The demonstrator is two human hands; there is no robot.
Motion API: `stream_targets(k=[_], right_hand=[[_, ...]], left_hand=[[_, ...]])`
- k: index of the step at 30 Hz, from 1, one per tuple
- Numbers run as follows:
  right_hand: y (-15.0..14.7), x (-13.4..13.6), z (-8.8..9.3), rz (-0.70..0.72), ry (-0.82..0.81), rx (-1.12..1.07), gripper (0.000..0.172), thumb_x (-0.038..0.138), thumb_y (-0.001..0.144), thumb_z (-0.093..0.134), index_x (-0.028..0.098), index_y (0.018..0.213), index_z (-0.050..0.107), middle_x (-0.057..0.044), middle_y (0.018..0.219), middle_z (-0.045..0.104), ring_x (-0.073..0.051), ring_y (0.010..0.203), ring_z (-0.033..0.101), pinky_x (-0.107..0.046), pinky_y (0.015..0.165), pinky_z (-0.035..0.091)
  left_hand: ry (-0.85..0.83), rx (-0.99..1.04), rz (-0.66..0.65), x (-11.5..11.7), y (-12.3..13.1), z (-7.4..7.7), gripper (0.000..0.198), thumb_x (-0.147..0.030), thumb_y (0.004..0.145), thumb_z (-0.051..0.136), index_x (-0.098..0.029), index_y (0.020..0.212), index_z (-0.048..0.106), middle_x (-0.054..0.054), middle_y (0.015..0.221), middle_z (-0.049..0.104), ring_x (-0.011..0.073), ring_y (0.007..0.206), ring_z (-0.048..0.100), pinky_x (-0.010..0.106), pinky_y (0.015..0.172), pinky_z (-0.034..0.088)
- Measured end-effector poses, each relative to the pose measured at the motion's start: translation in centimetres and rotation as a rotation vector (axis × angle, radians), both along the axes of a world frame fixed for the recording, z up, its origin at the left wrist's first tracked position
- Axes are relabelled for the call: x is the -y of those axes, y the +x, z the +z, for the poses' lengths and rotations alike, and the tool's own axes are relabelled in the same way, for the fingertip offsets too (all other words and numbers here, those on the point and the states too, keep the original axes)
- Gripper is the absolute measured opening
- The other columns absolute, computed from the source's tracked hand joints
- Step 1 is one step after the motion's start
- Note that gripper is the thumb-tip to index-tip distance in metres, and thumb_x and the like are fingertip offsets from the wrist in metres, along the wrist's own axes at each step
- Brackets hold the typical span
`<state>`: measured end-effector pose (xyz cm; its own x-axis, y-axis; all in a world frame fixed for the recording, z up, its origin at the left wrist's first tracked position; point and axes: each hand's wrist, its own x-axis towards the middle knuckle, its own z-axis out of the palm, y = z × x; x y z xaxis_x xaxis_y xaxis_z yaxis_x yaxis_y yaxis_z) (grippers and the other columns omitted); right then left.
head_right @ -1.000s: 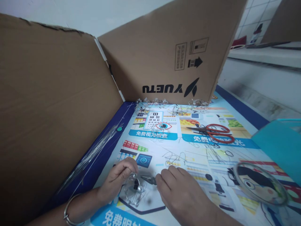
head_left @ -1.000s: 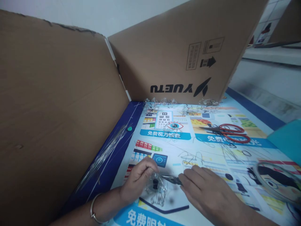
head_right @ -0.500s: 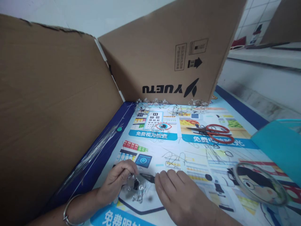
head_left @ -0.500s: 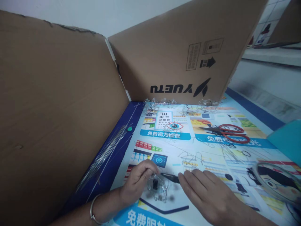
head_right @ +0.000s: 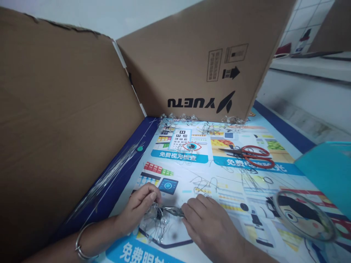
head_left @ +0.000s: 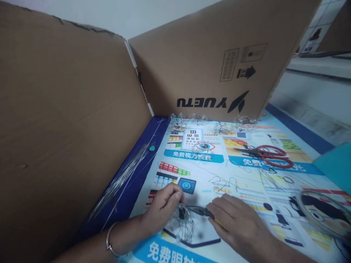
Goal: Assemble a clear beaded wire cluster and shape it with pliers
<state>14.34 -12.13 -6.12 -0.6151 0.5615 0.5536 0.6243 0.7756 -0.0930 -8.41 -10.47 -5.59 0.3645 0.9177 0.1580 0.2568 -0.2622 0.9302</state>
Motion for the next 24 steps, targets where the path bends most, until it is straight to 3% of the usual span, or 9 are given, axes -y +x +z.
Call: stream_targets(k=[5, 12, 24], right_hand=[[-0.1, 0.0, -0.6, 0.014, -0.116, -0.076, 0.015, 0.018, 0.089, 0.043, 0.018, 0.091, 0.058, -0.002, 0.077, 0.062, -0.016, 0.074, 0.056, -0.031, 0.071, 0.042], [-0.2, -0.2, -1.1, 0.037, -0.064, -0.109, 0.016, 0.018, 0.091, 0.04, 0.019, 0.093, 0.056, -0.002, 0.078, 0.063, -0.016, 0.071, 0.055, -0.029, 0.072, 0.042], [-0.1, -0.5, -1.3, 0.053, -0.111, -0.086, 0.013, 0.015, 0.087, 0.045, 0.018, 0.093, 0.055, -0.002, 0.079, 0.062, -0.016, 0.073, 0.054, -0.03, 0.072, 0.042]], left_hand=[[0.008, -0.053, -0.011, 0.0, 0.1, 0.0, 0.026, -0.028, 0.094, 0.034, -0.017, 0.08, 0.052, 0.002, 0.075, 0.055, 0.014, 0.071, 0.052, 0.026, 0.068, 0.04], [-0.02, -0.103, 0.001, -0.1, 0.2, 0.1, 0.025, -0.026, 0.093, 0.035, -0.016, 0.076, 0.051, 0.001, 0.073, 0.053, 0.0138, 0.07, 0.051, 0.025, 0.067, 0.039], [-0.005, -0.056, 0.03, 0.2, 0.2, 0.0, 0.026, -0.028, 0.094, 0.034, -0.017, 0.076, 0.049, 0.0, 0.071, 0.051, 0.0127, 0.067, 0.048, 0.025, 0.065, 0.038]])
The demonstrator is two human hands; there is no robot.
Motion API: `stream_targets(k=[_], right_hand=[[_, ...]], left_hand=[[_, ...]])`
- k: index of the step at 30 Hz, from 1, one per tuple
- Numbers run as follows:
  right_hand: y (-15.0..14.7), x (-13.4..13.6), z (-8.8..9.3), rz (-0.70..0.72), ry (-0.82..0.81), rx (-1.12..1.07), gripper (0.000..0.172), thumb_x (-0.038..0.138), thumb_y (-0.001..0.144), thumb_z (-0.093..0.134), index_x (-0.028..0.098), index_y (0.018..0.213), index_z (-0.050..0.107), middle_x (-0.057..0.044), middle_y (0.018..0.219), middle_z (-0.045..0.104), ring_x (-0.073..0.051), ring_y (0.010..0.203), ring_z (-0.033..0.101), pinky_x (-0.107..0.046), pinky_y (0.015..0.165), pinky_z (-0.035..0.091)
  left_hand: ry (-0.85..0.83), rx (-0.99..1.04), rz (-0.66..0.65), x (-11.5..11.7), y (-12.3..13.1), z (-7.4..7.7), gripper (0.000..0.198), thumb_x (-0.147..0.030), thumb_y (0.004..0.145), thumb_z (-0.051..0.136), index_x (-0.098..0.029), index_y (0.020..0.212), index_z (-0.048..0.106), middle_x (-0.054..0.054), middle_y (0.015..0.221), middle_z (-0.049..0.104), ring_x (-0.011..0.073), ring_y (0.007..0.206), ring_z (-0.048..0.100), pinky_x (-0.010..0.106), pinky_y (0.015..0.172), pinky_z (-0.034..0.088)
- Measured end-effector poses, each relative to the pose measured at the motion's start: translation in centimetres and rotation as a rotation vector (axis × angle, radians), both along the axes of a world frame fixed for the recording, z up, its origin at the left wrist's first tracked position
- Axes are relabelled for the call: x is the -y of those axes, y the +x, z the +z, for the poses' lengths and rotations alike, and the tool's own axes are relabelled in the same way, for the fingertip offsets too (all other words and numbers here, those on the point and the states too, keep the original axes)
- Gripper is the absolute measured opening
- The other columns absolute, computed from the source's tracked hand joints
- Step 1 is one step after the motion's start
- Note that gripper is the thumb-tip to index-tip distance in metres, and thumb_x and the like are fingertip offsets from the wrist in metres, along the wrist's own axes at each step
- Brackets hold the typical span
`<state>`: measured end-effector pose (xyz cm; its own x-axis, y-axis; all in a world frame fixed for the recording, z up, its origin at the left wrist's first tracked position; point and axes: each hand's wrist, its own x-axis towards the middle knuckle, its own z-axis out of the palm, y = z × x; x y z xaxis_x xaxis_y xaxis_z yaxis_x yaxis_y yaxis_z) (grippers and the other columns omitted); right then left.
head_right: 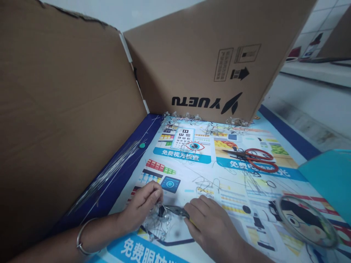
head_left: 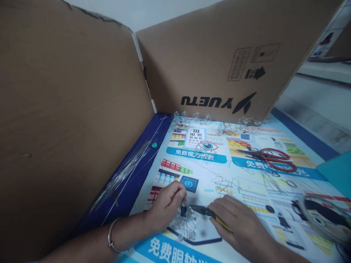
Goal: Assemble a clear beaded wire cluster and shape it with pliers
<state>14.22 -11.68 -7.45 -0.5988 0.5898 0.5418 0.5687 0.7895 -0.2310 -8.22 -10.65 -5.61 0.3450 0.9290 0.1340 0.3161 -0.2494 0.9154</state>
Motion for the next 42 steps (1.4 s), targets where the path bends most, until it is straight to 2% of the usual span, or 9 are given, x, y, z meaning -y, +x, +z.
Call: stream_targets(k=[5, 11, 20, 24, 33, 42], right_hand=[[0.2, 0.1, -0.3, -0.023, -0.065, -0.011, 0.013, 0.016, 0.084, 0.049, 0.019, 0.094, 0.057, -0.003, 0.08, 0.062, -0.017, 0.074, 0.055, -0.03, 0.072, 0.044], [0.3, 0.0, -0.5, -0.015, -0.06, -0.011, 0.014, 0.016, 0.083, 0.05, 0.019, 0.095, 0.056, -0.003, 0.081, 0.063, -0.017, 0.075, 0.055, -0.031, 0.074, 0.044], [0.4, 0.0, -0.5, -0.025, -0.092, 0.02, 0.013, 0.016, 0.084, 0.049, 0.02, 0.094, 0.056, -0.003, 0.08, 0.061, -0.017, 0.074, 0.054, -0.03, 0.07, 0.044], [0.3, -0.1, -0.4, -0.025, -0.057, 0.004, 0.013, 0.016, 0.085, 0.048, 0.02, 0.094, 0.056, -0.003, 0.078, 0.061, -0.017, 0.073, 0.054, -0.03, 0.068, 0.043], [0.3, 0.0, 0.2, -0.026, 0.025, 0.014, 0.015, 0.014, 0.085, 0.046, 0.018, 0.094, 0.057, -0.003, 0.079, 0.062, -0.016, 0.074, 0.056, -0.03, 0.07, 0.043], [0.9, 0.8, 0.2, -0.116, -0.15, 0.106, 0.015, 0.022, 0.077, 0.056, 0.022, 0.091, 0.06, -0.004, 0.084, 0.062, -0.021, 0.076, 0.055, -0.035, 0.069, 0.043]], left_hand=[[0.027, 0.019, -0.01, 0.0, -0.1, -0.2, 0.026, -0.03, 0.094, 0.036, -0.016, 0.077, 0.05, 0.001, 0.072, 0.052, 0.0128, 0.067, 0.049, 0.024, 0.064, 0.038], [0.013, 0.006, -0.007, -0.1, 0.0, -0.1, 0.025, -0.029, 0.093, 0.037, -0.016, 0.076, 0.051, 0.0, 0.07, 0.052, 0.0119, 0.065, 0.048, 0.023, 0.062, 0.038], [0.244, 0.033, -0.08, -0.5, -0.3, -0.3, 0.018, -0.019, 0.09, 0.044, -0.014, 0.081, 0.059, 0.004, 0.077, 0.057, 0.0147, 0.076, 0.052, 0.026, 0.071, 0.041], [0.29, 0.055, -0.111, -0.7, -0.5, -0.1, 0.016, -0.016, 0.089, 0.048, -0.013, 0.083, 0.063, 0.005, 0.078, 0.058, 0.0147, 0.078, 0.054, 0.026, 0.072, 0.043], [0.348, 0.052, -0.197, -1.4, -1.5, -0.6, 0.016, -0.017, 0.089, 0.05, -0.017, 0.091, 0.066, 0.006, 0.083, 0.058, 0.0161, 0.082, 0.056, 0.029, 0.073, 0.046], [0.381, 0.072, -0.237, -1.6, -2.5, -0.7, 0.017, -0.016, 0.089, 0.049, -0.016, 0.094, 0.065, 0.007, 0.082, 0.06, 0.0162, 0.081, 0.057, 0.029, 0.072, 0.047]])
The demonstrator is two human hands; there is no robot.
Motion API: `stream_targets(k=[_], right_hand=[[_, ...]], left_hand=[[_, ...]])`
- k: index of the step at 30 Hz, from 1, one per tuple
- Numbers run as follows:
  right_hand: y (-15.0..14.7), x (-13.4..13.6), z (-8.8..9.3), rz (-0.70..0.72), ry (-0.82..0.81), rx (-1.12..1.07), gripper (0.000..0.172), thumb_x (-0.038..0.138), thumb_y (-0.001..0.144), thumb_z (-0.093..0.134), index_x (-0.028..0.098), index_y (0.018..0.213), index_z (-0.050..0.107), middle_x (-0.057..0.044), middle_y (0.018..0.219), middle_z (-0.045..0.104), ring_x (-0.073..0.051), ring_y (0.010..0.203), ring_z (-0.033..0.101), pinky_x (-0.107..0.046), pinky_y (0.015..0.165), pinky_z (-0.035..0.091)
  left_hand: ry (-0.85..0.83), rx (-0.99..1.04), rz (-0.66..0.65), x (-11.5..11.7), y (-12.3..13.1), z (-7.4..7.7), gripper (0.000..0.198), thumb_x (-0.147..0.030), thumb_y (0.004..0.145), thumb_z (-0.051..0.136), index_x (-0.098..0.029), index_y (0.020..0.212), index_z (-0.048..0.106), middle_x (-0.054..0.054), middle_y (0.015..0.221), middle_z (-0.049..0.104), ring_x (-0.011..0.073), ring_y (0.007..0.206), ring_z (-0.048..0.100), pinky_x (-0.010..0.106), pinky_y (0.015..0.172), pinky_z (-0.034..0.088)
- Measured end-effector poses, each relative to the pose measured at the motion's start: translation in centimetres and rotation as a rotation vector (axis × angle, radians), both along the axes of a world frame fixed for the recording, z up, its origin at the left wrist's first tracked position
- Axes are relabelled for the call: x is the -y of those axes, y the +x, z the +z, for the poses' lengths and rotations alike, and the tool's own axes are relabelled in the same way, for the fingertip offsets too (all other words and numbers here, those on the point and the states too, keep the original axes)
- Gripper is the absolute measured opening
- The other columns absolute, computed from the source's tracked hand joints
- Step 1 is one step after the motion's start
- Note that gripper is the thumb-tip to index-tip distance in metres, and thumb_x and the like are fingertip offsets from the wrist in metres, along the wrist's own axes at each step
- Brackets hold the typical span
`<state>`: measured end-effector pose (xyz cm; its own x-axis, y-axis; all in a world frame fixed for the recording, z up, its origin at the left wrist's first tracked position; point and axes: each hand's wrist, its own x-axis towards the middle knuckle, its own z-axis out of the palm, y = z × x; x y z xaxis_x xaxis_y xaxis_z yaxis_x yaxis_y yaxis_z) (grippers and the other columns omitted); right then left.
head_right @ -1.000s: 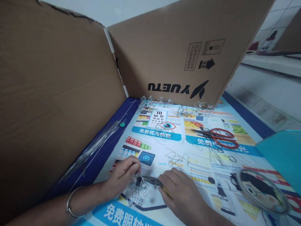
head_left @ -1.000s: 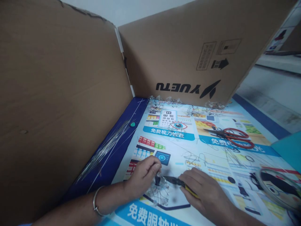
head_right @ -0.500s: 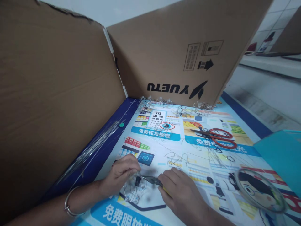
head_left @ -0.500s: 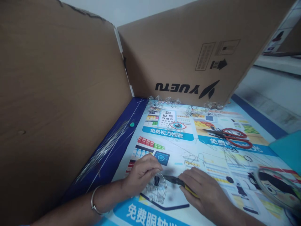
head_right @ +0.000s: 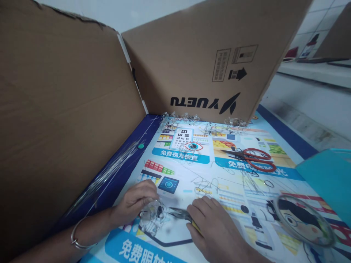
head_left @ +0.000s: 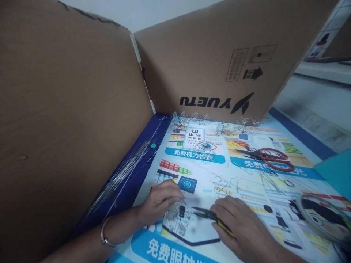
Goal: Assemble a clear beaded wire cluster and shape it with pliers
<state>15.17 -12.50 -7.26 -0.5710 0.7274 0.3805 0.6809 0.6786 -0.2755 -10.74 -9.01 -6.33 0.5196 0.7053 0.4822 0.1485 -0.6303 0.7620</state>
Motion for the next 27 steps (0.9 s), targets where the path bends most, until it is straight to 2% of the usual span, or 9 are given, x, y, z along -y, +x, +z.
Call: stream_targets(k=[4, 6, 9, 13, 17, 19, 22, 27], right_hand=[[0.2, 0.3, 0.5, -0.027, 0.016, 0.044, 0.023, 0.025, 0.071, 0.064, 0.024, 0.094, 0.06, -0.005, 0.095, 0.062, -0.024, 0.088, 0.054, -0.039, 0.076, 0.042], [0.1, 0.2, 0.9, 0.0, 0.083, 0.033, 0.02, 0.026, 0.075, 0.061, 0.023, 0.095, 0.059, -0.006, 0.096, 0.062, -0.025, 0.09, 0.054, -0.04, 0.077, 0.041], [-0.8, -0.2, 1.6, 0.072, 0.11, -0.087, 0.015, 0.019, 0.085, 0.048, 0.022, 0.095, 0.058, -0.005, 0.087, 0.063, -0.02, 0.081, 0.056, -0.035, 0.075, 0.043], [-2.8, -0.4, 2.1, 0.056, -0.12, -0.253, 0.016, 0.019, 0.088, 0.046, 0.024, 0.098, 0.057, -0.003, 0.087, 0.062, -0.016, 0.08, 0.057, -0.029, 0.074, 0.045], [-5.0, -0.6, 2.3, -0.061, -0.336, -0.198, 0.023, 0.026, 0.078, 0.058, 0.023, 0.1, 0.056, -0.002, 0.087, 0.06, -0.016, 0.076, 0.057, -0.026, 0.064, 0.045], [-6.0, -0.8, 2.3, -0.111, -0.389, -0.155, 0.016, 0.022, 0.072, 0.058, 0.022, 0.087, 0.056, 0.0, 0.076, 0.058, -0.015, 0.066, 0.055, -0.024, 0.056, 0.042], [-6.9, -1.2, 2.1, -0.16, -0.453, -0.12, 0.003, 0.02, 0.071, 0.053, 0.022, 0.07, 0.051, 0.004, 0.06, 0.053, -0.012, 0.054, 0.049, -0.022, 0.048, 0.034], [-7.4, -1.4, 1.5, -0.198, -0.534, -0.177, 0.007, 0.023, 0.073, 0.049, 0.022, 0.066, 0.049, 0.006, 0.052, 0.049, -0.011, 0.048, 0.045, -0.02, 0.045, 0.032]], left_hand=[[0.004, -0.033, 0.059, 0.1, -0.1, 0.0, 0.015, -0.015, 0.089, 0.048, -0.014, 0.091, 0.063, 0.007, 0.08, 0.061, 0.0159, 0.078, 0.057, 0.028, 0.072, 0.046], [0.011, -0.051, 0.094, 0.3, 0.1, 0.1, 0.015, -0.015, 0.089, 0.047, -0.014, 0.089, 0.062, 0.006, 0.079, 0.061, 0.0154, 0.077, 0.057, 0.027, 0.071, 0.046], [0.014, -0.075, 0.133, 0.7, 0.4, 0.3, 0.014, -0.016, 0.089, 0.047, -0.015, 0.088, 0.061, 0.006, 0.078, 0.061, 0.0151, 0.076, 0.056, 0.026, 0.07, 0.045], [0.009, -0.109, 0.15, 1.1, 0.7, 0.5, 0.015, -0.016, 0.09, 0.044, -0.015, 0.089, 0.06, 0.006, 0.078, 0.061, 0.015, 0.075, 0.055, 0.026, 0.069, 0.044], [0.019, -0.105, 0.143, 1.3, 0.9, 0.8, 0.016, -0.016, 0.09, 0.044, -0.015, 0.088, 0.059, 0.006, 0.077, 0.06, 0.015, 0.073, 0.054, 0.026, 0.067, 0.043], [0.015, -0.108, 0.128, 1.3, 1.0, 0.9, 0.018, -0.016, 0.09, 0.042, -0.015, 0.088, 0.06, 0.006, 0.076, 0.06, 0.015, 0.073, 0.054, 0.026, 0.067, 0.043], [0.004, -0.113, 0.114, 1.4, 1.0, 1.0, 0.019, -0.016, 0.09, 0.042, -0.014, 0.086, 0.06, 0.006, 0.076, 0.061, 0.015, 0.073, 0.054, 0.026, 0.068, 0.043], [0.025, -0.137, 0.139, 1.2, 1.0, 0.9, 0.02, -0.016, 0.09, 0.042, -0.013, 0.083, 0.06, 0.006, 0.074, 0.061, 0.015, 0.071, 0.055, 0.026, 0.066, 0.043]])
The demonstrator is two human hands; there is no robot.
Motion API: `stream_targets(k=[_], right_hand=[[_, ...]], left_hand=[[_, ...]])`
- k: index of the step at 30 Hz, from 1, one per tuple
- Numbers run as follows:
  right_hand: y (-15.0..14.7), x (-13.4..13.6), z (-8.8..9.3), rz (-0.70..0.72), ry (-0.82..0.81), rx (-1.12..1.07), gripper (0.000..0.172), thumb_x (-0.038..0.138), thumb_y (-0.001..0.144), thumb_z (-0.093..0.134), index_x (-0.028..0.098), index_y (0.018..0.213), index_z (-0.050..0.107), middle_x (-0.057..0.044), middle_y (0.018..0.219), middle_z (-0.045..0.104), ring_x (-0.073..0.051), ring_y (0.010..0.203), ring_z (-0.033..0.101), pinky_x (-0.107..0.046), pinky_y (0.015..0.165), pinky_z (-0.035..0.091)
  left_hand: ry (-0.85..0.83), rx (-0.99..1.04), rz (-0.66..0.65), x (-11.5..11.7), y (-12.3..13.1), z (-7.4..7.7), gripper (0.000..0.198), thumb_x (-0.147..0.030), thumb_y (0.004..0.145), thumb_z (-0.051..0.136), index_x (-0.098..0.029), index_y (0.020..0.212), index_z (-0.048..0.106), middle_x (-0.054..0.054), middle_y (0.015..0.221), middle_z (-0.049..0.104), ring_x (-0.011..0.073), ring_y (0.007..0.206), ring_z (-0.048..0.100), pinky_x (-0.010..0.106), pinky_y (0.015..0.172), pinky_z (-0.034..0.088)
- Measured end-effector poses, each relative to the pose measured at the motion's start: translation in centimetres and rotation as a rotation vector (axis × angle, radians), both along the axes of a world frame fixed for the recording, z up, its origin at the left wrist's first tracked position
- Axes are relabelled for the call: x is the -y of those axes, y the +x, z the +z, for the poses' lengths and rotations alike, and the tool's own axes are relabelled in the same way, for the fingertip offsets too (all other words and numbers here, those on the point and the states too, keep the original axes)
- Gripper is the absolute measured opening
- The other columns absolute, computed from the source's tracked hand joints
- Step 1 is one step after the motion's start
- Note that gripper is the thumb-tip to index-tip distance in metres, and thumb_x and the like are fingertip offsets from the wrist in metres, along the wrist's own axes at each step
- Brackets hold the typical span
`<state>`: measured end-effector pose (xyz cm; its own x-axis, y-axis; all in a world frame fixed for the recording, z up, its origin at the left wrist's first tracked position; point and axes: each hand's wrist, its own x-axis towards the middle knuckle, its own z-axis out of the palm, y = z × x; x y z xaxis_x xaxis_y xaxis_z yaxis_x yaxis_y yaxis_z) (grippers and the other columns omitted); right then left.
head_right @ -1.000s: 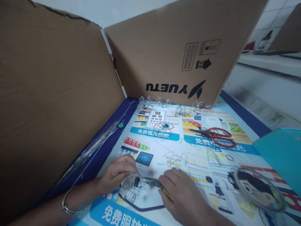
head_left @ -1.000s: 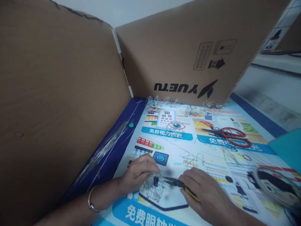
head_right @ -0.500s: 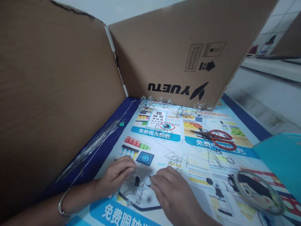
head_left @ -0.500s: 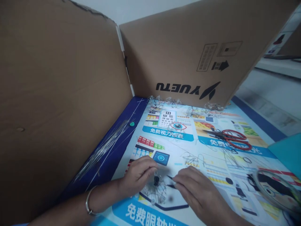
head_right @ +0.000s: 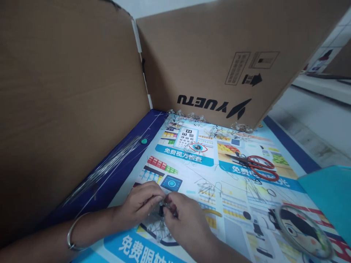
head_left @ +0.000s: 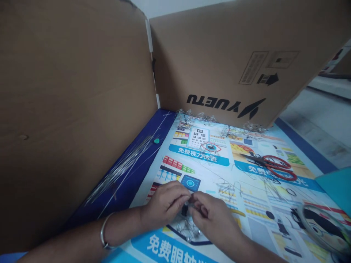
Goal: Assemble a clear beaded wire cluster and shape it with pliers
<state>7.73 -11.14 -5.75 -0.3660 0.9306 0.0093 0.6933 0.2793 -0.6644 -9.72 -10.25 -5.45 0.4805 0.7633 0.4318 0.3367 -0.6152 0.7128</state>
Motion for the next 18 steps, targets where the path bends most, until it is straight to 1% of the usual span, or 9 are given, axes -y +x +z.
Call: stream_targets(k=[5, 10, 15, 18], right_hand=[[0.0, 0.1, -0.7, -0.019, 0.005, -0.117, 0.008, 0.022, 0.074, 0.047, 0.022, 0.067, 0.049, 0.006, 0.051, 0.05, -0.01, 0.047, 0.046, -0.02, 0.046, 0.034], [0.1, 0.3, -1.2, -0.032, 0.04, -0.16, 0.008, 0.021, 0.074, 0.048, 0.021, 0.066, 0.049, 0.006, 0.05, 0.05, -0.01, 0.045, 0.046, -0.02, 0.044, 0.033], [0.2, 0.4, -1.4, -0.04, 0.084, -0.181, 0.008, 0.02, 0.073, 0.048, 0.021, 0.066, 0.048, 0.006, 0.05, 0.05, -0.01, 0.045, 0.047, -0.02, 0.045, 0.035], [0.2, 0.4, -1.4, -0.037, 0.071, -0.195, 0.008, 0.02, 0.075, 0.047, 0.021, 0.066, 0.048, 0.006, 0.05, 0.05, -0.009, 0.044, 0.046, -0.02, 0.045, 0.035]], left_hand=[[0.068, -0.054, -0.014, 0.0, -0.1, -0.2, 0.021, -0.016, 0.09, 0.04, -0.014, 0.086, 0.06, 0.008, 0.078, 0.062, 0.0167, 0.074, 0.055, 0.028, 0.067, 0.045], [0.169, -0.1, -0.002, 0.1, 0.0, -0.4, 0.02, -0.014, 0.088, 0.04, -0.014, 0.087, 0.06, 0.008, 0.076, 0.063, 0.0175, 0.073, 0.055, 0.029, 0.067, 0.044], [0.166, -0.109, 0.0, 0.2, 0.1, -0.5, 0.017, -0.011, 0.086, 0.043, -0.012, 0.086, 0.06, 0.008, 0.076, 0.062, 0.0174, 0.073, 0.055, 0.029, 0.067, 0.043], [0.141, -0.099, 0.019, 0.3, 0.1, -0.6, 0.016, -0.011, 0.086, 0.043, -0.013, 0.084, 0.059, 0.008, 0.075, 0.061, 0.0168, 0.072, 0.054, 0.027, 0.066, 0.042]])
